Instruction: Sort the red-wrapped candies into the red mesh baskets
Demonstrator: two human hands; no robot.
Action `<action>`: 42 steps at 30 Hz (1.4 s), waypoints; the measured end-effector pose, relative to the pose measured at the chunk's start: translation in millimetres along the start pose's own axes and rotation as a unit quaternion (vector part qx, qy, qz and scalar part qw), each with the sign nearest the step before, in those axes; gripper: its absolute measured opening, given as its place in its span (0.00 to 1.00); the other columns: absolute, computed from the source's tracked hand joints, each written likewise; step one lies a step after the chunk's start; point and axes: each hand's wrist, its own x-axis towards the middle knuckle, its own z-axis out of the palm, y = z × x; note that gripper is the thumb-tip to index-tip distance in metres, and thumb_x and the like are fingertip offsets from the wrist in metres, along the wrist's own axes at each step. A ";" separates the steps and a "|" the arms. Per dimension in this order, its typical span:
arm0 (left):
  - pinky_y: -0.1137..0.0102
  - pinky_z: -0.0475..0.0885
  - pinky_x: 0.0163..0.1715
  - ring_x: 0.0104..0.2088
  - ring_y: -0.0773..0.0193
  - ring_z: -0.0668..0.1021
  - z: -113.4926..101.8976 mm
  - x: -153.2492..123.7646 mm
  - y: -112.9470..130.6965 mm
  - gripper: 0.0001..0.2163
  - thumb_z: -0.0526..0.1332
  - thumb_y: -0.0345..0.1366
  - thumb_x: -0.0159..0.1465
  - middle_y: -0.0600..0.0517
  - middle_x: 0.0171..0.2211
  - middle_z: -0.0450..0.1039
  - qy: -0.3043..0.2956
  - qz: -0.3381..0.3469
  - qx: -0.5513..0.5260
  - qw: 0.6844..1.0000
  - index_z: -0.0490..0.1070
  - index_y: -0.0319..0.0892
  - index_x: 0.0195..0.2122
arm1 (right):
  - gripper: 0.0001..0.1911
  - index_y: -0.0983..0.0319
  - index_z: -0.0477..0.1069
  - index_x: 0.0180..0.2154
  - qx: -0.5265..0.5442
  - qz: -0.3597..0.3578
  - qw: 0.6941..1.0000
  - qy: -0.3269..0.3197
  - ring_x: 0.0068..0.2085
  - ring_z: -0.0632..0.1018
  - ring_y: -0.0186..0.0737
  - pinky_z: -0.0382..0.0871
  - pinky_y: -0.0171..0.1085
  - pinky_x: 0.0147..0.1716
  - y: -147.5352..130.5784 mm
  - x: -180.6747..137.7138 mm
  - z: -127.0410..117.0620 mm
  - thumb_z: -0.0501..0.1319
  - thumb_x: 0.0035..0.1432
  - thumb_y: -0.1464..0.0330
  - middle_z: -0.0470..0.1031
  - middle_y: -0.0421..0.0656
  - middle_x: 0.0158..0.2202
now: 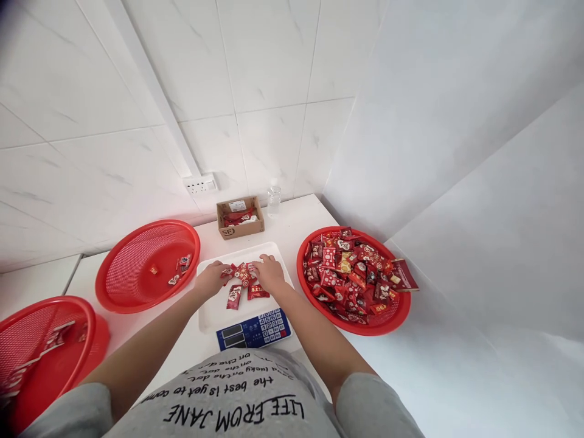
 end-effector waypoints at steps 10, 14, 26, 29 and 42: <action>0.69 0.65 0.36 0.49 0.55 0.69 1.8 1.9 -6.1 0.16 0.53 0.40 0.60 0.48 0.47 0.69 -0.014 -0.005 -0.012 1.000 0.68 0.49 0.50 | 0.24 0.58 0.70 0.47 0.024 -0.025 0.999 -0.028 0.47 0.65 0.40 0.58 0.34 0.44 19.2 -5.7 1.7 0.49 0.53 0.81 0.70 0.44 0.46; 0.68 0.65 0.34 0.47 0.54 0.71 4.2 -1.6 -11.2 0.19 0.52 0.45 0.60 0.44 0.48 0.69 -0.008 -0.039 -0.025 0.999 0.67 0.44 0.50 | 0.23 0.58 0.70 0.47 0.038 -0.011 0.999 -0.016 0.46 0.66 0.40 0.59 0.34 0.43 18.6 -9.6 2.4 0.49 0.53 0.81 0.70 0.44 0.45; 0.71 0.61 0.27 0.35 0.57 0.75 5.1 -13.0 -16.7 0.10 0.58 0.43 0.54 0.48 0.34 0.75 0.010 -0.104 -0.126 0.987 0.71 0.43 0.33 | 0.15 0.55 0.70 0.46 0.041 -0.095 0.994 0.016 0.50 0.64 0.43 0.56 0.41 0.46 -10.7 -20.3 6.2 0.52 0.59 0.70 0.70 0.43 0.46; 0.71 0.61 0.26 0.31 0.59 0.76 3.6 -17.5 -19.2 0.08 0.59 0.42 0.53 0.51 0.29 0.76 0.018 -0.121 -0.167 0.978 0.70 0.44 0.31 | 0.14 0.56 0.70 0.45 0.039 -0.093 0.995 0.009 0.51 0.64 0.43 0.56 0.42 0.48 -13.5 -23.3 7.6 0.53 0.58 0.69 0.71 0.44 0.47; 0.71 0.67 0.31 0.30 0.62 0.75 -17.9 -58.2 14.0 0.13 0.64 0.44 0.48 0.52 0.29 0.75 0.017 -0.035 -0.435 0.900 0.71 0.41 0.31 | 0.10 0.62 0.72 0.35 0.432 -0.018 0.902 -0.027 0.34 0.73 0.36 0.65 0.35 0.34 -48.1 -20.6 -17.0 0.57 0.54 0.63 0.75 0.41 0.32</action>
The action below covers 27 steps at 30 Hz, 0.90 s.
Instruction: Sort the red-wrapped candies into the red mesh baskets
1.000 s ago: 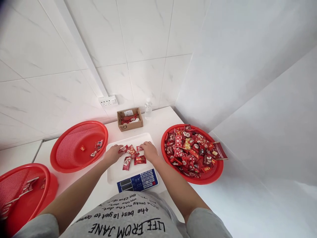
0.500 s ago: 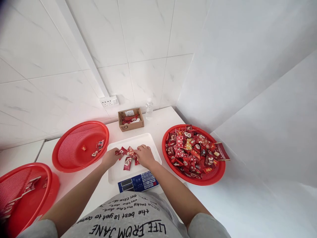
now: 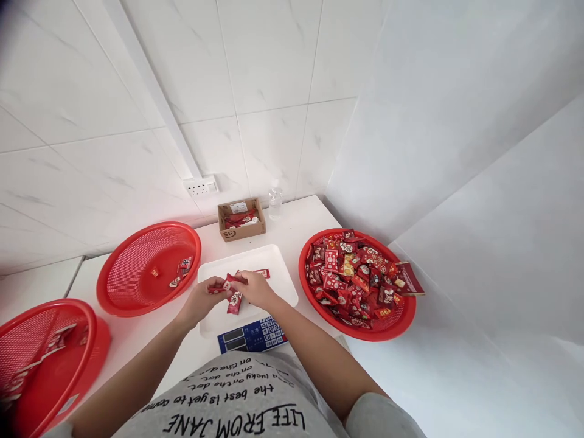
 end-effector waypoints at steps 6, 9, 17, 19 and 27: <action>0.73 0.66 0.28 0.30 0.65 0.73 -0.8 -6.8 2.4 0.16 0.64 0.47 0.49 0.51 0.30 0.75 -0.031 -0.088 -0.102 0.990 0.72 0.41 0.33 | 0.10 0.62 0.66 0.24 0.183 0.086 0.978 0.052 0.23 0.68 0.30 0.61 0.32 0.24 1.7 -0.4 -1.4 0.59 0.48 0.61 0.68 0.36 0.21; 0.73 0.67 0.29 0.30 0.66 0.73 0.6 -8.4 -1.1 0.17 0.64 0.49 0.49 0.50 0.29 0.74 -0.046 -0.098 -0.158 0.981 0.72 0.40 0.33 | 0.12 0.62 0.66 0.24 0.234 0.092 0.966 0.054 0.23 0.68 0.30 0.62 0.32 0.25 2.0 -2.6 -0.2 0.60 0.47 0.60 0.68 0.36 0.22; 0.74 0.68 0.28 0.31 0.66 0.73 -0.8 -4.6 -19.3 0.18 0.65 0.50 0.47 0.50 0.30 0.74 0.047 -0.098 -0.202 0.973 0.72 0.39 0.30 | 0.11 0.61 0.71 0.33 0.007 0.060 0.993 0.100 0.35 0.74 0.36 0.66 0.36 0.38 18.6 -8.9 -14.1 0.53 0.56 0.64 0.75 0.42 0.33; 0.74 0.68 0.28 0.29 0.68 0.73 -3.6 -0.2 -28.2 0.18 0.66 0.49 0.45 0.51 0.29 0.73 0.094 -0.124 -0.234 0.960 0.72 0.39 0.30 | 0.11 0.61 0.71 0.38 -0.140 0.045 0.981 0.125 0.42 0.72 0.38 0.63 0.37 0.43 26.7 -10.8 -22.1 0.52 0.57 0.67 0.74 0.44 0.39; 0.71 0.69 0.26 0.24 0.69 0.72 -5.4 2.7 -46.2 0.20 0.68 0.47 0.41 0.51 0.24 0.71 0.088 -0.203 -0.205 0.953 0.70 0.36 0.29 | 0.18 0.55 0.66 0.50 -0.403 0.007 0.914 0.050 0.52 0.64 0.44 0.56 0.42 0.49 45.9 -18.8 -24.9 0.53 0.57 0.71 0.67 0.44 0.51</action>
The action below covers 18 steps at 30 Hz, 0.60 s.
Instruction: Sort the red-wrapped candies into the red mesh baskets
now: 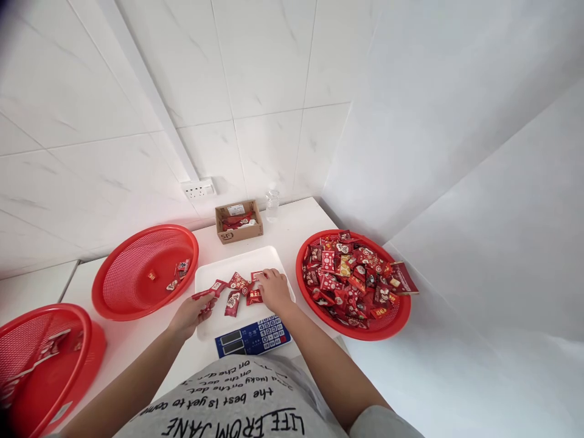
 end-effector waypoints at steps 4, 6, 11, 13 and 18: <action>0.71 0.68 0.24 0.27 0.65 0.73 -5.4 -2.5 -3.4 0.20 0.67 0.46 0.43 0.52 0.26 0.71 0.028 0.023 0.074 0.997 0.67 0.40 0.33 | 0.18 0.55 0.67 0.49 -0.012 0.006 1.000 0.005 0.52 0.64 0.44 0.55 0.42 0.48 0.1 -0.1 2.7 0.52 0.57 0.71 0.67 0.45 0.51; 0.70 0.67 0.26 0.30 0.62 0.73 -7.9 -1.5 -3.8 0.18 0.65 0.46 0.48 0.51 0.30 0.70 0.061 0.080 0.174 0.980 0.66 0.42 0.36 | 0.16 0.57 0.67 0.48 -0.016 -0.004 1.000 0.017 0.52 0.64 0.44 0.54 0.42 0.48 -1.8 0.8 1.5 0.53 0.57 0.71 0.67 0.45 0.50; 0.69 0.67 0.36 0.40 0.61 0.74 -4.1 6.9 -1.7 0.13 0.58 0.39 0.56 0.49 0.44 0.68 0.067 0.207 0.420 0.881 0.68 0.46 0.42 | 0.15 0.58 0.68 0.45 0.000 -0.056 0.998 0.014 0.52 0.64 0.43 0.52 0.42 0.48 -18.8 2.5 0.9 0.54 0.59 0.61 0.68 0.45 0.50; 0.69 0.66 0.36 0.41 0.60 0.74 1.2 11.4 -0.3 0.13 0.57 0.38 0.57 0.49 0.46 0.67 0.058 0.202 0.451 0.867 0.69 0.46 0.43 | 0.18 0.58 0.67 0.47 -0.004 -0.065 0.998 -0.002 0.51 0.64 0.44 0.52 0.43 0.48 -27.4 3.3 3.4 0.54 0.57 0.57 0.69 0.46 0.49; 0.69 0.66 0.36 0.40 0.59 0.75 15.3 21.1 4.7 0.12 0.58 0.38 0.57 0.49 0.44 0.69 0.047 0.209 0.445 0.869 0.71 0.45 0.42 | 0.21 0.60 0.64 0.49 -0.024 -0.047 0.998 -0.031 0.49 0.66 0.47 0.52 0.43 0.46 -39.2 7.4 9.9 0.56 0.56 0.58 0.71 0.48 0.45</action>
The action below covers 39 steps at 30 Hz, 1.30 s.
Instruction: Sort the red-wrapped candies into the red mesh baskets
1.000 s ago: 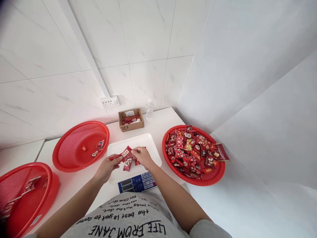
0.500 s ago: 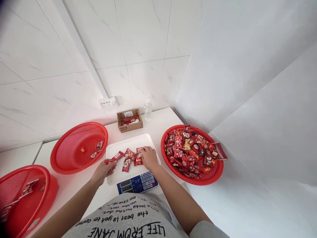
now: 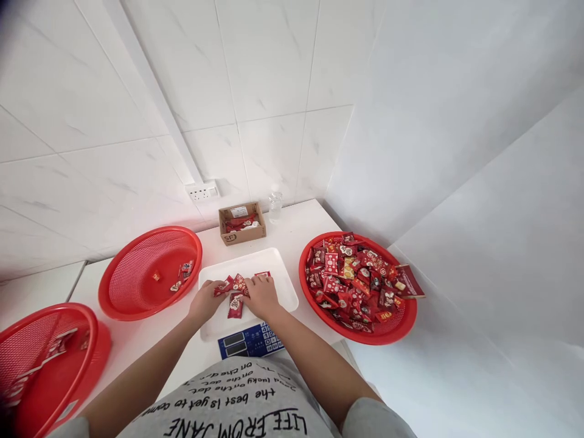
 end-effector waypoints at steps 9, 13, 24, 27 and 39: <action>0.69 0.64 0.48 0.45 0.62 0.73 -1.7 0.8 13.1 0.16 0.59 0.29 0.55 0.51 0.43 0.71 0.005 0.081 -0.121 0.989 0.71 0.47 0.45 | 0.14 0.60 0.65 0.46 0.043 0.031 0.999 0.012 0.43 0.70 0.43 0.55 0.39 0.41 3.3 6.6 -5.8 0.54 0.56 0.67 0.73 0.45 0.41; 0.66 0.65 0.47 0.44 0.59 0.74 2.2 -0.4 12.3 0.14 0.60 0.27 0.51 0.49 0.42 0.72 0.000 0.065 -0.160 0.985 0.73 0.43 0.40 | 0.23 0.60 0.63 0.51 0.029 -0.008 1.000 -0.003 0.48 0.68 0.48 0.54 0.42 0.45 2.5 3.9 -3.1 0.58 0.53 0.61 0.72 0.48 0.46; 0.71 0.70 0.32 0.32 0.65 0.75 -13.0 -14.0 26.8 0.22 0.68 0.39 0.49 0.50 0.34 0.75 -0.104 -0.088 -0.446 0.884 0.69 0.42 0.45 | 0.17 0.60 0.67 0.43 0.401 0.160 0.901 0.046 0.39 0.74 0.40 0.64 0.38 0.38 2.4 9.1 -10.2 0.56 0.47 0.72 0.74 0.44 0.39; 0.71 0.70 0.32 0.29 0.68 0.74 -16.2 -16.8 30.3 0.24 0.68 0.42 0.48 0.51 0.31 0.74 -0.152 -0.106 -0.503 0.844 0.69 0.42 0.45 | 0.17 0.60 0.67 0.41 0.631 0.196 0.750 -0.015 0.36 0.75 0.38 0.66 0.36 0.34 -1.7 5.3 -18.3 0.56 0.45 0.69 0.74 0.41 0.35; 0.72 0.67 0.27 0.25 0.67 0.74 -13.6 -33.4 42.9 0.21 0.69 0.42 0.45 0.52 0.26 0.75 -0.168 -0.060 -0.450 0.875 0.72 0.39 0.39 | 0.19 0.61 0.70 0.38 0.682 0.188 0.707 -0.020 0.33 0.74 0.36 0.67 0.36 0.34 -0.5 -25.3 -22.6 0.62 0.45 0.58 0.74 0.42 0.34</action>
